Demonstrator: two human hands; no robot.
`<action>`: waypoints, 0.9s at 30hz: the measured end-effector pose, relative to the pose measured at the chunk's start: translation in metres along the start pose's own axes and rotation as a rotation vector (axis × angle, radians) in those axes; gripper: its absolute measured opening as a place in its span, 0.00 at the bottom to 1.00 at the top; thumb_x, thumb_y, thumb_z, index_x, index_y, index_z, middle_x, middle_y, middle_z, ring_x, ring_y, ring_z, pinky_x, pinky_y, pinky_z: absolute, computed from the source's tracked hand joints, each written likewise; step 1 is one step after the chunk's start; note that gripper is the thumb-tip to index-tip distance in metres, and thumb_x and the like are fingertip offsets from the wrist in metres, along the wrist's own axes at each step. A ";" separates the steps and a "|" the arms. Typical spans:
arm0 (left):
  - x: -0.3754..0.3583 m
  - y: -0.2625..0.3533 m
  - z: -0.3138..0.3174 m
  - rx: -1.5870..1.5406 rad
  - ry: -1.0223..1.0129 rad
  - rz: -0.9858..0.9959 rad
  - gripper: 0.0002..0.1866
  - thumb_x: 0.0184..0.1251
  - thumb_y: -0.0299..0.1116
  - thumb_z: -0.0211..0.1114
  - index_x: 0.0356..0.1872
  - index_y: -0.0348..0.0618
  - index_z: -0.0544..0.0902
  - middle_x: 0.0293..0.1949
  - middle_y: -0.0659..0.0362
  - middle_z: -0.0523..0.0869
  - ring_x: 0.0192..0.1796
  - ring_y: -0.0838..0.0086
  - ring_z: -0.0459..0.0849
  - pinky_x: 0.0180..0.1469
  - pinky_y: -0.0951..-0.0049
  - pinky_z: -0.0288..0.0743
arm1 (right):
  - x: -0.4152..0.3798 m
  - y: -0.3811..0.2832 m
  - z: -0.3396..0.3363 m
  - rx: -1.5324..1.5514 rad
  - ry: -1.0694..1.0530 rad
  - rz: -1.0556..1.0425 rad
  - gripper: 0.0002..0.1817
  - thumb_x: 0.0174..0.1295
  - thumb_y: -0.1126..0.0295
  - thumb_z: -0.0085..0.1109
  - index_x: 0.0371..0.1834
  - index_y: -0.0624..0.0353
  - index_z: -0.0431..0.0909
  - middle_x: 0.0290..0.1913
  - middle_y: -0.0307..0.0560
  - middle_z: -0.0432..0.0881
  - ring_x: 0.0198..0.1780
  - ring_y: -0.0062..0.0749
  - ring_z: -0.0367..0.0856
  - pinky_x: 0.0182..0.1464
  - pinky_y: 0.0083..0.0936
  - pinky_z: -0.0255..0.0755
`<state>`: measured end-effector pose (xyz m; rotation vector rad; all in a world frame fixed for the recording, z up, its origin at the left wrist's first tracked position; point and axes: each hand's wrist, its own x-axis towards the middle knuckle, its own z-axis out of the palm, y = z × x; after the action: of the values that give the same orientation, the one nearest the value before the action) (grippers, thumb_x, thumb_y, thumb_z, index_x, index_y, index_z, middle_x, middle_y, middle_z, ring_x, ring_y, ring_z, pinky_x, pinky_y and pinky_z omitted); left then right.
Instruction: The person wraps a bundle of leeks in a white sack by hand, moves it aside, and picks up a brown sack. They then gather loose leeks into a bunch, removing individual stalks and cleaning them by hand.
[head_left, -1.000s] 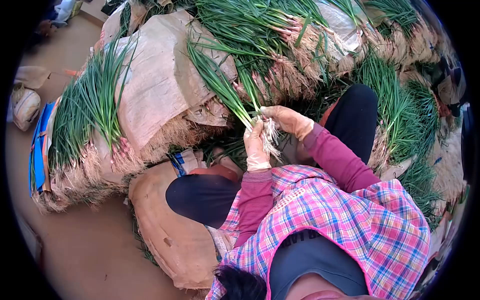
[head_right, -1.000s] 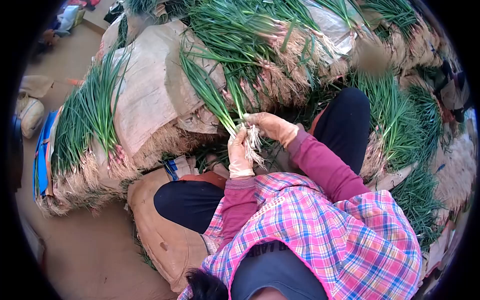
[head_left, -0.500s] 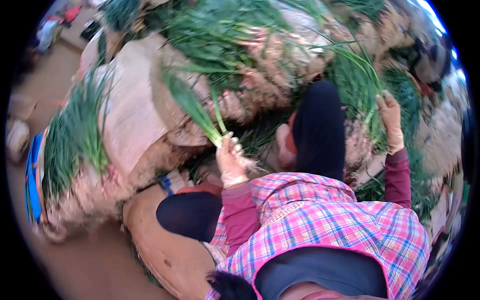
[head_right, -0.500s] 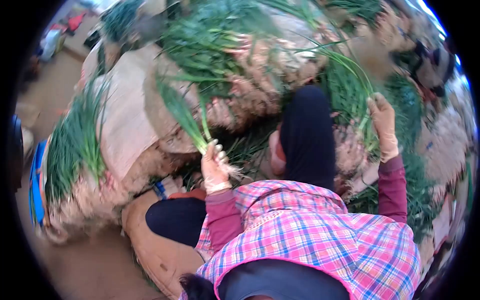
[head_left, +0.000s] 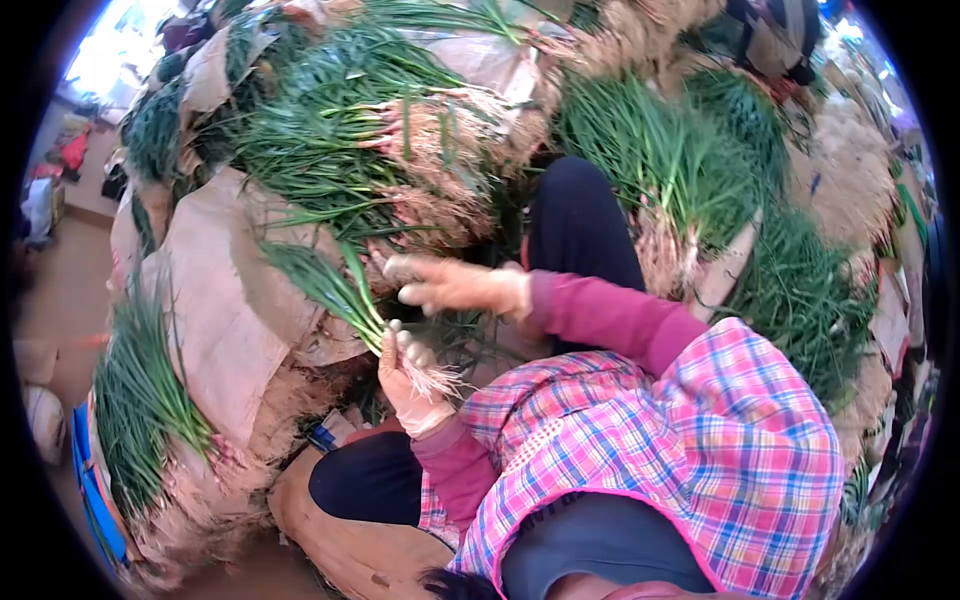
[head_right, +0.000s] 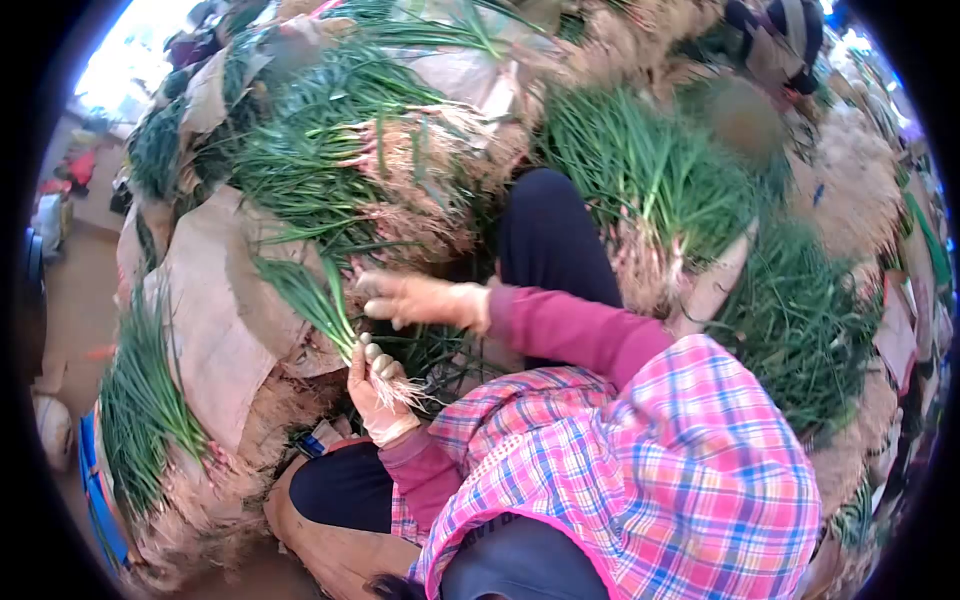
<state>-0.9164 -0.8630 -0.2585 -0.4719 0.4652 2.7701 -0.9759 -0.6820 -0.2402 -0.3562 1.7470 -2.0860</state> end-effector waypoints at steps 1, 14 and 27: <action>-0.003 0.002 0.002 -0.037 0.033 0.003 0.12 0.76 0.33 0.50 0.49 0.34 0.75 0.29 0.61 0.77 0.20 0.81 0.68 0.22 0.81 0.66 | 0.022 0.020 0.014 0.153 -0.192 0.109 0.26 0.70 0.59 0.54 0.69 0.54 0.64 0.52 0.37 0.78 0.51 0.21 0.73 0.51 0.22 0.72; -0.075 0.003 0.100 0.252 -0.062 0.543 0.10 0.74 0.37 0.55 0.45 0.40 0.76 0.22 0.65 0.74 0.14 0.85 0.63 0.16 0.82 0.56 | 0.044 0.045 -0.003 -0.932 0.100 -0.218 0.16 0.59 0.60 0.64 0.45 0.57 0.78 0.36 0.51 0.82 0.43 0.41 0.82 0.45 0.31 0.76; 0.057 -0.037 -0.030 0.209 0.035 0.328 0.04 0.69 0.27 0.60 0.42 0.45 0.76 0.34 0.63 0.83 0.29 0.80 0.80 0.27 0.83 0.70 | 0.019 0.024 0.008 -0.904 0.270 -0.419 0.17 0.57 0.56 0.66 0.35 0.59 0.79 0.34 0.49 0.81 0.38 0.43 0.81 0.42 0.37 0.74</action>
<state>-0.9471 -0.8278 -0.3155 -0.4268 0.9033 2.9768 -0.9860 -0.7007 -0.2635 -0.7632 2.9316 -1.4728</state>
